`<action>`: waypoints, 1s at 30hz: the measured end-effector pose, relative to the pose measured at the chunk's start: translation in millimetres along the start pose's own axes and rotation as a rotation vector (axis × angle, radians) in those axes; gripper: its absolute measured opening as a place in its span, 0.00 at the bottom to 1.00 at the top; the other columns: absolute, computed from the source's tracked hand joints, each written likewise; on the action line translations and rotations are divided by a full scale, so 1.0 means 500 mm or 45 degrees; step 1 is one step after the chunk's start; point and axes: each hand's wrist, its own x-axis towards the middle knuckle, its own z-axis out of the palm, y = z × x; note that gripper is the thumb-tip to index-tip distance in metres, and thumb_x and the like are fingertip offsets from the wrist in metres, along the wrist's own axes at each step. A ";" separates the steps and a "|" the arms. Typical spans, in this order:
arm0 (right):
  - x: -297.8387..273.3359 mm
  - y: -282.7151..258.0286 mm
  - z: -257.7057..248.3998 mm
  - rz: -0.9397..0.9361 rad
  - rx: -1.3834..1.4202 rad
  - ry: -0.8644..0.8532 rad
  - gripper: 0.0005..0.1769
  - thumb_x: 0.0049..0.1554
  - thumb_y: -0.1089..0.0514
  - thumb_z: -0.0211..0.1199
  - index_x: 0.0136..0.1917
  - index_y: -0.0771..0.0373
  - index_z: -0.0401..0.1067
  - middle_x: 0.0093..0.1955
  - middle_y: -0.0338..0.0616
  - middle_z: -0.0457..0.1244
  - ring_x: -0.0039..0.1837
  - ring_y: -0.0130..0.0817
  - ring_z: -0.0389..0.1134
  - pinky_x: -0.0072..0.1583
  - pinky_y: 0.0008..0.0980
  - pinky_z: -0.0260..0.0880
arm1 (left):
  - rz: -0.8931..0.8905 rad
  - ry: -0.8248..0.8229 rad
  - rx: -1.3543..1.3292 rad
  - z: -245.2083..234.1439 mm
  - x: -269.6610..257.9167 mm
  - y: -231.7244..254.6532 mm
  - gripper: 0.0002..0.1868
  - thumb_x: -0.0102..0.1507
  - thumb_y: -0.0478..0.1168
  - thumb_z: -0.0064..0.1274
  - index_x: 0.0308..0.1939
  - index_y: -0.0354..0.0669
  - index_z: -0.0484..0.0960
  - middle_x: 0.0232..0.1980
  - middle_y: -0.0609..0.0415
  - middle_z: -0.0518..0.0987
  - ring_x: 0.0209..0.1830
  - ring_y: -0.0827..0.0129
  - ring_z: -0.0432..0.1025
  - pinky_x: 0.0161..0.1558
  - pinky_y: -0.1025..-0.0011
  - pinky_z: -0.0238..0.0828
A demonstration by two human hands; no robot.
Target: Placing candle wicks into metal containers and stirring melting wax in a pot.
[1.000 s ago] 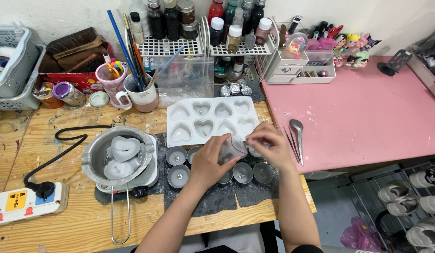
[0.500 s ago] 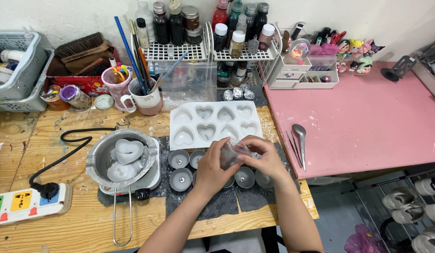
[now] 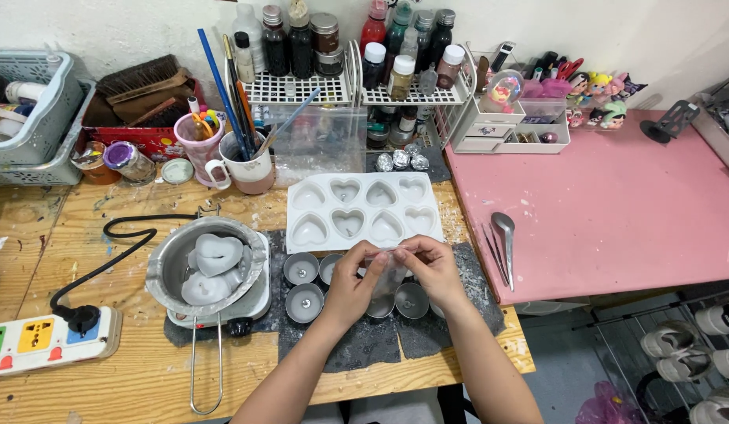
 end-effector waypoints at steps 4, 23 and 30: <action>-0.006 -0.035 0.017 0.047 0.032 -0.052 0.06 0.58 0.66 0.67 0.50 0.68 0.76 0.46 0.40 0.71 0.49 0.24 0.71 0.52 0.27 0.73 | 0.033 0.034 -0.028 0.001 0.001 -0.002 0.15 0.71 0.47 0.51 0.43 0.37 0.79 0.35 0.56 0.78 0.35 0.75 0.71 0.41 0.75 0.69; -0.011 -0.035 0.032 -0.185 0.010 -0.083 0.03 0.60 0.66 0.67 0.44 0.69 0.76 0.44 0.42 0.69 0.47 0.25 0.68 0.50 0.25 0.70 | 0.269 0.085 0.144 -0.007 0.006 0.021 0.08 0.68 0.40 0.57 0.42 0.36 0.82 0.34 0.52 0.77 0.34 0.69 0.76 0.38 0.73 0.71; -0.007 -0.030 0.023 -0.107 0.006 -0.057 0.03 0.59 0.66 0.68 0.45 0.70 0.79 0.46 0.45 0.72 0.49 0.28 0.71 0.52 0.28 0.72 | 0.170 0.085 0.093 -0.011 0.010 0.010 0.11 0.68 0.42 0.57 0.42 0.35 0.84 0.33 0.52 0.79 0.32 0.67 0.75 0.38 0.73 0.70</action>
